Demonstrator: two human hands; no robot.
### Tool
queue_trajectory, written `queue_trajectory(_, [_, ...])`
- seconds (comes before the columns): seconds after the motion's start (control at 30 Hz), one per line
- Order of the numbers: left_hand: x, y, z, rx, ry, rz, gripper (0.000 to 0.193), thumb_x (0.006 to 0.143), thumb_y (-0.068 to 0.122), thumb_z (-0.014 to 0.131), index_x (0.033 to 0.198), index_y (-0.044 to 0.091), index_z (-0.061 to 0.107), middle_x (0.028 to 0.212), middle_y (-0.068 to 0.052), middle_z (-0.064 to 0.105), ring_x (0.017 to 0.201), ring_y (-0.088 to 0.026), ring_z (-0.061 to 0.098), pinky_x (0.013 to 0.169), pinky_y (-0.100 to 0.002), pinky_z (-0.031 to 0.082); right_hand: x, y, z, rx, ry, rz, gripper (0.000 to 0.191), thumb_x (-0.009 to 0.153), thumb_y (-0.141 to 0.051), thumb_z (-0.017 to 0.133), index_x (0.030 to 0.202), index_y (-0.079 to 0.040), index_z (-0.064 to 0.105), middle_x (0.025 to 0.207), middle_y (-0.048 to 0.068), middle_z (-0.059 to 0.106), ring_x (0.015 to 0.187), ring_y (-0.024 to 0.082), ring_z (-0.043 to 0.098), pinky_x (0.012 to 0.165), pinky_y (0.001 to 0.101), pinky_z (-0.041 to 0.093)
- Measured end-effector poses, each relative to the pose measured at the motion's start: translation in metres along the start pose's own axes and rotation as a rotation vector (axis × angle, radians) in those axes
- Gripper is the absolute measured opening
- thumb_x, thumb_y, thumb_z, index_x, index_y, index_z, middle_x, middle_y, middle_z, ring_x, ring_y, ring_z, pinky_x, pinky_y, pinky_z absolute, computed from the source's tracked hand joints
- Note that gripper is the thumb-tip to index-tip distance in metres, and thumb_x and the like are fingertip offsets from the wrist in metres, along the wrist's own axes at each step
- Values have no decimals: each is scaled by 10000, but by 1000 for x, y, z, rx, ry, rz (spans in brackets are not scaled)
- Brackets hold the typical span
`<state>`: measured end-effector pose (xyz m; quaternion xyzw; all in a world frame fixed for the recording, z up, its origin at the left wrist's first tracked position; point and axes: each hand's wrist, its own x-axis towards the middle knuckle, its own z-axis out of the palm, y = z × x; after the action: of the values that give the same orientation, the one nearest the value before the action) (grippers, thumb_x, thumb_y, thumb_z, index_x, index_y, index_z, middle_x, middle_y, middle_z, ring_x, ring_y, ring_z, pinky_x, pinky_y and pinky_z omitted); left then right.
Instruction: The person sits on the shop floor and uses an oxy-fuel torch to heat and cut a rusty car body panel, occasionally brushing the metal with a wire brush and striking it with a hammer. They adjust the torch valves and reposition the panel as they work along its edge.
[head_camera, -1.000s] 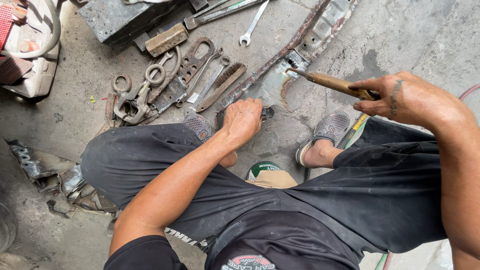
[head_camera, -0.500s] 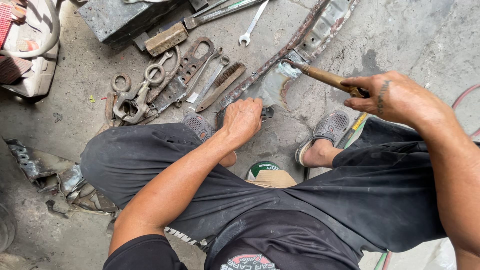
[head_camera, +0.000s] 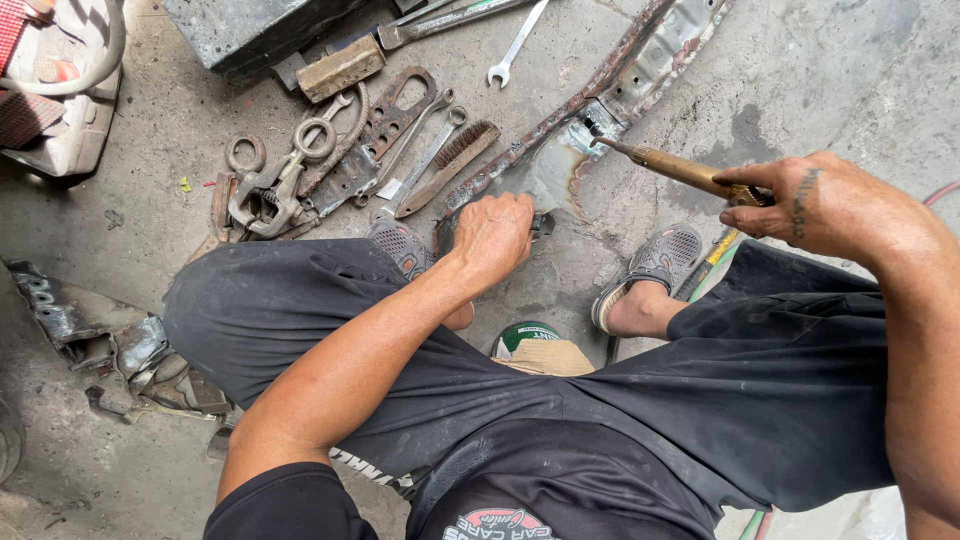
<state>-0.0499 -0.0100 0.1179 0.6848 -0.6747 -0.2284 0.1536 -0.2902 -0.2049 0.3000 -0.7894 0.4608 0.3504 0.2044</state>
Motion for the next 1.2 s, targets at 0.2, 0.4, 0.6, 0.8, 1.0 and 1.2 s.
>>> queue_trajectory(0.2, [-2, 2, -3, -25, 30, 9, 258, 785, 194, 782, 898, -7, 667, 830, -210, 686, 752, -389, 711, 646, -484, 568, -3, -7, 0, -20, -3, -13, 564, 902, -428, 706, 1445, -294, 634, 889, 173, 790, 755, 354, 746, 722, 487, 571])
queue_trajectory(0.4, [-3, 2, -5, -46, 33, 6, 249, 807, 194, 775, 902, -8, 664, 835, -214, 682, 755, -392, 707, 656, -488, 567, -6, -3, -7, 45, 24, -57, 551, 876, -423, 725, 1396, -255, 658, 874, 146, 784, 705, 317, 731, 669, 463, 564])
queue_trajectory(0.6, [-1, 1, -4, -38, 5, -9, 242, 813, 195, 768, 896, -6, 663, 827, -210, 681, 752, -389, 708, 651, -488, 565, -6, 7, -2, 9, 0, 32, 579, 871, -425, 728, 1418, -251, 650, 861, 151, 799, 757, 299, 722, 673, 469, 585])
queue_trajectory(0.8, [-2, 2, -4, -51, 19, -3, 234, 817, 193, 767, 892, -2, 661, 825, -207, 682, 756, -391, 706, 652, -496, 561, -4, -4, 0, 5, 3, 13, 571, 884, -430, 719, 1430, -280, 641, 876, 161, 786, 736, 342, 747, 702, 479, 574])
queue_trajectory(1.0, [-3, 4, -7, -50, 19, -4, 253, 810, 203, 775, 897, -4, 658, 832, -211, 681, 762, -397, 704, 659, -500, 563, -2, -7, 0, 44, 24, -41, 563, 859, -431, 728, 1397, -280, 657, 914, 156, 783, 783, 335, 744, 722, 470, 567])
queue_trajectory(1.2, [-2, 2, -4, -37, 21, -10, 237, 803, 183, 764, 895, -6, 655, 839, -211, 683, 761, -395, 705, 655, -498, 566, -2, 2, 0, 22, 14, -4, 573, 855, -419, 745, 1389, -230, 669, 943, 163, 790, 794, 338, 756, 720, 475, 585])
